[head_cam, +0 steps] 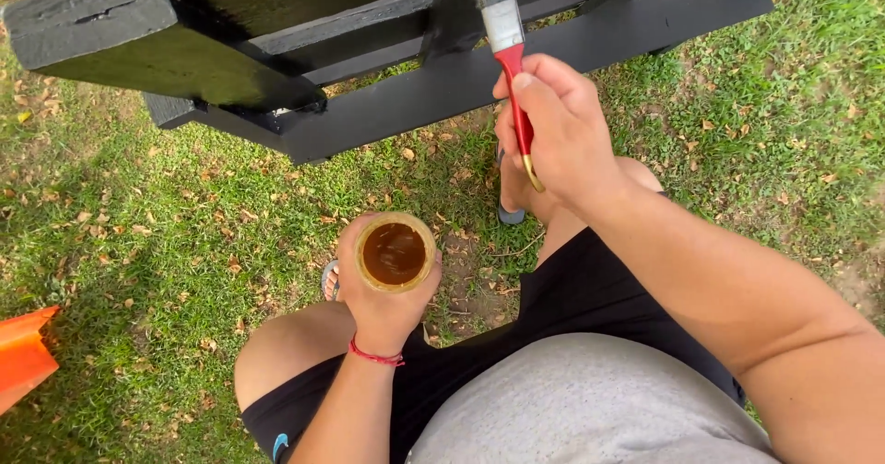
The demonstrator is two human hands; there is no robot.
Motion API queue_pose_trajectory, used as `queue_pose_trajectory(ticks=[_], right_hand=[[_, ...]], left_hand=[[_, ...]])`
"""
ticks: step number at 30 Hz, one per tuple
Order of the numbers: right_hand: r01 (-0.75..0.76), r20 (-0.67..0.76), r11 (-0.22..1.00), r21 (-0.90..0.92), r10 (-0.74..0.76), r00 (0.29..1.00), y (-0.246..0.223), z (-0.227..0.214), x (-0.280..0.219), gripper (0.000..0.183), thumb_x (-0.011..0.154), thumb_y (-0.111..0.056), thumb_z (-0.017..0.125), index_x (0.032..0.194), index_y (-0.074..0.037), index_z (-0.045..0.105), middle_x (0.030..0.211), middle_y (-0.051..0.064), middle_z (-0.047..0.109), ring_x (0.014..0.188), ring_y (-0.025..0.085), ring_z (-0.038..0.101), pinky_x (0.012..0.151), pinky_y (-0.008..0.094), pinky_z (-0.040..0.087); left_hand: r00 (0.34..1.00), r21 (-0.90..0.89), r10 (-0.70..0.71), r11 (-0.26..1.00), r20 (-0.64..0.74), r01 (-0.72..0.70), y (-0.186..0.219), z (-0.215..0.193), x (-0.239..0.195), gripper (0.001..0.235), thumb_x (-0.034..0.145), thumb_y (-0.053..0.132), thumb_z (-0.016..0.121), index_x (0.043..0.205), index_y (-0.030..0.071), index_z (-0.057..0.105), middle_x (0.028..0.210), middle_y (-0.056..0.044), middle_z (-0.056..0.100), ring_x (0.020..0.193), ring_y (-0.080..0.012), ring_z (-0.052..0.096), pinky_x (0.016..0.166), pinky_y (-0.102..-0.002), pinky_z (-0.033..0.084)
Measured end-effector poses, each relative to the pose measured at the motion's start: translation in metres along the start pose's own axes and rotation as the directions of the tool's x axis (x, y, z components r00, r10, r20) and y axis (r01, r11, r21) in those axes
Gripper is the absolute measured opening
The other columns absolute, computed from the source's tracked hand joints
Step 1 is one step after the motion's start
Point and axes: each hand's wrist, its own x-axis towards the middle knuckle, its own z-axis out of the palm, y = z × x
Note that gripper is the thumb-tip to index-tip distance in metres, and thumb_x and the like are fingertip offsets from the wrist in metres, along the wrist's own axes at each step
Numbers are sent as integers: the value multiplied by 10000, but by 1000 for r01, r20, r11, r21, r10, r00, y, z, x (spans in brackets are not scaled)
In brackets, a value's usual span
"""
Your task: Painting or staining a wooden bench using a paintbrush and a small container of liquid.
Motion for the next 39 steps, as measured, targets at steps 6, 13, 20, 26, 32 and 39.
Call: queue_pose_trajectory(ticks=[6,13,20,26,32,39], right_hand=[[-343,-130,939,-29,337,933,4,7,20,238,1022,-155,405,882,-79,581,476,57,503,368,128,388,380,259,332],[-441,-151,897,-32,432,889,32,7,33,248,1038,-184,434,889,-87,607,498,68,523,363,134,403,375,253,336],[-502,-182,860,-89,482,857,91,13,52,232,1014,-175,469,856,-101,623,467,48,506,353,118,355,406,261,290],[-447,-184,831,-332,408,894,133,18,69,205,980,-151,447,837,-124,590,507,5,541,406,99,376,413,296,318],[-496,-164,770,-401,473,866,158,16,74,295,1024,-167,507,731,-132,502,610,-13,504,488,96,387,415,313,304],[-170,-124,823,-543,122,985,171,-10,19,210,992,-51,510,1089,30,678,602,134,590,573,202,556,580,346,449]], left_hand=[[997,147,-58,988,57,49,7,-8,0,668,695,100,861,1252,61,494,1192,-109,567,1104,-244,598,1001,-352,512],[997,76,-21,997,71,16,8,-7,4,675,714,95,856,1275,61,482,1207,-117,569,1141,-252,584,1040,-372,496],[997,42,-24,999,77,21,11,-9,5,655,739,136,849,1274,74,476,1202,-111,565,1134,-238,577,1041,-363,504],[996,-24,-32,999,81,35,7,-9,4,634,761,135,832,1281,89,472,1221,-100,549,1174,-258,560,1066,-382,494],[994,-8,-44,999,100,45,7,-7,6,655,763,149,831,1300,87,461,1235,-105,545,1182,-244,559,1077,-370,487],[998,-110,-65,992,-13,63,-2,-2,4,688,584,-50,837,1180,-40,494,1132,-207,542,1150,-322,579,959,-479,501]])
